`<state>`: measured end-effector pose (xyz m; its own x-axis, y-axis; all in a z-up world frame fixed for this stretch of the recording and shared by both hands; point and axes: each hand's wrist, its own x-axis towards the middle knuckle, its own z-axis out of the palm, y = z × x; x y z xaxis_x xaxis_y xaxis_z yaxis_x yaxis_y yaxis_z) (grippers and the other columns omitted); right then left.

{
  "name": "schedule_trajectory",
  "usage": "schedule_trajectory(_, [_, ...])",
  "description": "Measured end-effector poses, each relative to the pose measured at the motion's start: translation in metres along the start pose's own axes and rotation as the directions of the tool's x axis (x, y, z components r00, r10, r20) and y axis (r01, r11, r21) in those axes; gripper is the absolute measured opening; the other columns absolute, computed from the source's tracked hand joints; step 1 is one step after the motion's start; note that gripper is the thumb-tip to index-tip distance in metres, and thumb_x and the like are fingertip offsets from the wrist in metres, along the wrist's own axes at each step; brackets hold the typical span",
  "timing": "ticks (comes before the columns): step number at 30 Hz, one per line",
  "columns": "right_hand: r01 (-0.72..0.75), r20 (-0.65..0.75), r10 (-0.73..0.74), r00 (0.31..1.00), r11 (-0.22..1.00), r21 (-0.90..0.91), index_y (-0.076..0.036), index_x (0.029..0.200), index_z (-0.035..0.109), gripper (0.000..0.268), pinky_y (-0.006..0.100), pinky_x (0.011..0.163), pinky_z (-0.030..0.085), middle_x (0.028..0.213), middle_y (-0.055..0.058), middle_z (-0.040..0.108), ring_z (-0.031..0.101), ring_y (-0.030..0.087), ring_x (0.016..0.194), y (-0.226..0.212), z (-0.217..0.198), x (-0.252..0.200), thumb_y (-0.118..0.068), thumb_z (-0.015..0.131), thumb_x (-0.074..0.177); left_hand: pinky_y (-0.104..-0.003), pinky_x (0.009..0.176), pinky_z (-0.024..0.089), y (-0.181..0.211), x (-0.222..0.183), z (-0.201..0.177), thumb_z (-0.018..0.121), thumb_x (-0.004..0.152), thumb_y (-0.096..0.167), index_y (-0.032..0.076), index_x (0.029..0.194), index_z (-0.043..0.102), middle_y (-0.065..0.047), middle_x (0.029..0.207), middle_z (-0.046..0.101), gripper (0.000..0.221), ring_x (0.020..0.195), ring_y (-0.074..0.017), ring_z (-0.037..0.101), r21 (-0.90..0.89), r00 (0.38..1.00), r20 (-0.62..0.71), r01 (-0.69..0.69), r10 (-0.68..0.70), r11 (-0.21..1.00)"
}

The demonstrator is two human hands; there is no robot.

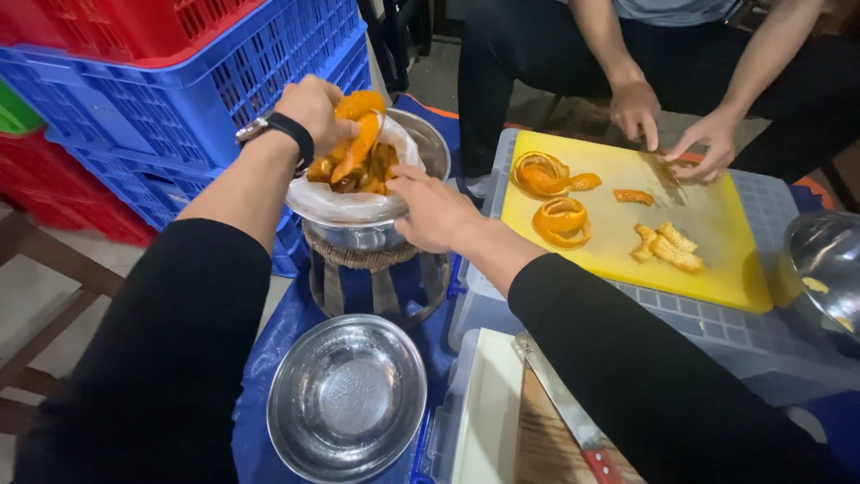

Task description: A person uses a knife to slice orange peels into thin strips on a wooden cutting board.

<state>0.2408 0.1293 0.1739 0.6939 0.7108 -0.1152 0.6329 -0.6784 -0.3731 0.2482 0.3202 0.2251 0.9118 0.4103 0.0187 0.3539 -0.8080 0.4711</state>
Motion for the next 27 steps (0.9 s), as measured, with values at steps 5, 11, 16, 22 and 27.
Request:
schedule_trajectory(5, [0.033,0.006,-0.033,0.999,0.999,0.025,-0.011,0.154,0.043,0.06,0.047,0.111,0.047,0.167,0.009,0.03,0.042,0.031,0.146,-0.008,-0.009,-0.006,-0.022,0.062,0.098,-0.044,0.098,0.056,-0.007,-0.002,0.013,0.081,0.084,0.026,0.015,0.128,0.066,-0.017,0.125,0.068,0.048,0.117,-0.0341,0.066,0.119,0.997,0.047,-0.067,0.062,0.991])
schedule_trajectory(11, [0.021,0.082,-0.026,0.996,0.998,0.055,-0.007,0.155,0.043,0.061,0.047,0.11,0.049,0.159,0.014,0.04,0.048,0.033,0.142,0.003,-0.005,-0.004,-0.024,0.058,0.099,-0.043,0.088,0.061,-0.009,-0.005,0.025,0.088,0.08,0.023,0.003,0.121,0.071,-0.022,0.127,0.066,0.048,0.121,-0.0405,0.064,-0.05,0.991,0.134,0.008,-0.001,0.999])
schedule_trajectory(16, [0.019,0.065,-0.024,0.998,0.998,0.068,-0.008,0.153,0.045,0.057,0.046,0.107,0.051,0.155,0.013,0.045,0.052,0.031,0.139,-0.004,-0.008,-0.006,-0.024,0.059,0.1,-0.038,0.075,0.067,0.0,-0.016,0.015,0.087,0.082,0.016,-0.001,0.131,0.061,-0.022,0.136,0.057,0.058,0.123,-0.0403,0.062,-0.257,0.976,0.173,0.177,-0.135,0.95])
schedule_trajectory(22, [0.055,-0.076,-0.049,0.996,0.995,0.08,-0.004,0.143,0.055,0.05,0.05,0.097,0.057,0.141,0.022,0.054,0.061,0.037,0.127,-0.008,-0.005,-0.001,-0.018,0.061,0.096,-0.046,0.071,0.069,-0.019,0.014,0.024,0.084,0.086,0.016,0.001,0.133,0.061,-0.022,0.134,0.056,0.054,0.12,-0.044,0.062,-0.336,0.983,0.142,0.154,-0.112,0.929])
schedule_trajectory(27, [0.02,-0.084,-0.011,0.996,0.994,0.104,-0.007,0.142,0.058,0.048,0.051,0.099,0.055,0.139,0.019,0.055,0.061,0.035,0.128,-0.013,-0.006,0.001,-0.018,0.06,0.095,-0.049,0.081,0.065,-0.01,-0.001,0.016,0.077,0.09,0.016,0.001,0.137,0.061,-0.025,0.139,0.056,0.052,0.124,-0.0447,0.06,-0.335,0.978,0.208,0.08,-0.01,0.939])
